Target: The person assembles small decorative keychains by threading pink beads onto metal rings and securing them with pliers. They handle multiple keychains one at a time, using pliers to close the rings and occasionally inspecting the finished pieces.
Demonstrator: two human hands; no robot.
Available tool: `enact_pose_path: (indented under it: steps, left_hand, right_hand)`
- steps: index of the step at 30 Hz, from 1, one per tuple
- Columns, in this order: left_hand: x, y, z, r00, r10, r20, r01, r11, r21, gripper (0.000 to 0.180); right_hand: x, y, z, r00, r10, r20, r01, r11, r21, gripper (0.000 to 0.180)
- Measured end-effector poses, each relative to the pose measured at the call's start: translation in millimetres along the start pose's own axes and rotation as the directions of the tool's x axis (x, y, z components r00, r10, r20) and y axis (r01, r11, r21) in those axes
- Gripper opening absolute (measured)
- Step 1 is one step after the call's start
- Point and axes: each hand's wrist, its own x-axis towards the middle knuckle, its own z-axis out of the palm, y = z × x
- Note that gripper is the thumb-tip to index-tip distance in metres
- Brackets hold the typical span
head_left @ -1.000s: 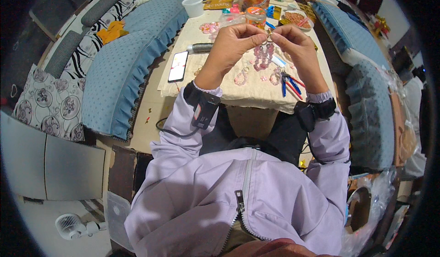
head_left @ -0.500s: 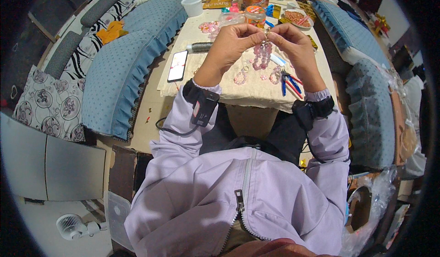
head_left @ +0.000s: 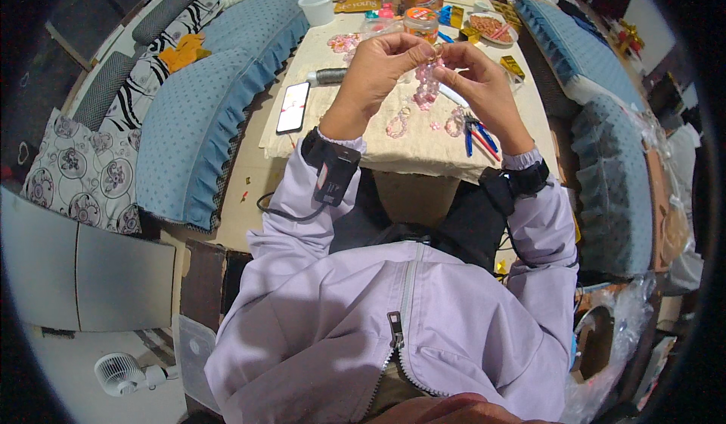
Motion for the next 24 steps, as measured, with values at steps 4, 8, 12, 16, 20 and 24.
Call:
enact_pose_path:
  steps: [4, 8, 12, 16, 20, 24]
  left_hand:
    - [0.2, -1.2, 0.1, 1.000, 0.008, -0.017, -0.008, 1.000, 0.000, 0.022]
    - [-0.4, -1.8, -1.1, 1.000, 0.001, -0.010, -0.001, 1.000, -0.004, 0.022]
    - [2.0, -2.8, -1.3, 1.000, 0.005, -0.004, -0.004, 0.999, 0.039, 0.021]
    - [0.6, -5.4, -1.0, 0.999, 0.005, -0.047, -0.003, 0.999, 0.051, 0.020]
    - [0.9, -7.5, -3.3, 0.999, 0.008, -0.043, -0.006, 0.999, 0.049, 0.021]
    - [1.1, -9.5, -4.9, 1.000, -0.002, -0.021, 0.003, 0.999, 0.033, 0.022]
  right_hand:
    - [-0.9, -1.5, -0.1, 1.000, 0.001, -0.021, -0.002, 1.000, -0.011, 0.029]
    - [-0.8, -1.4, -1.8, 0.999, -0.005, -0.041, 0.004, 1.000, -0.020, 0.027]
    - [-0.8, -2.2, -3.1, 0.998, 0.040, -0.039, -0.038, 0.997, 0.070, 0.027]
    - [-2.7, -4.6, -1.8, 0.998, 0.061, -0.025, -0.057, 0.989, 0.135, 0.027]
    - [-3.3, -5.1, -2.9, 0.997, 0.068, -0.035, -0.065, 0.994, 0.093, 0.027]
    - [-3.7, -2.1, -5.1, 0.999, 0.025, -0.021, -0.023, 0.994, 0.106, 0.025]
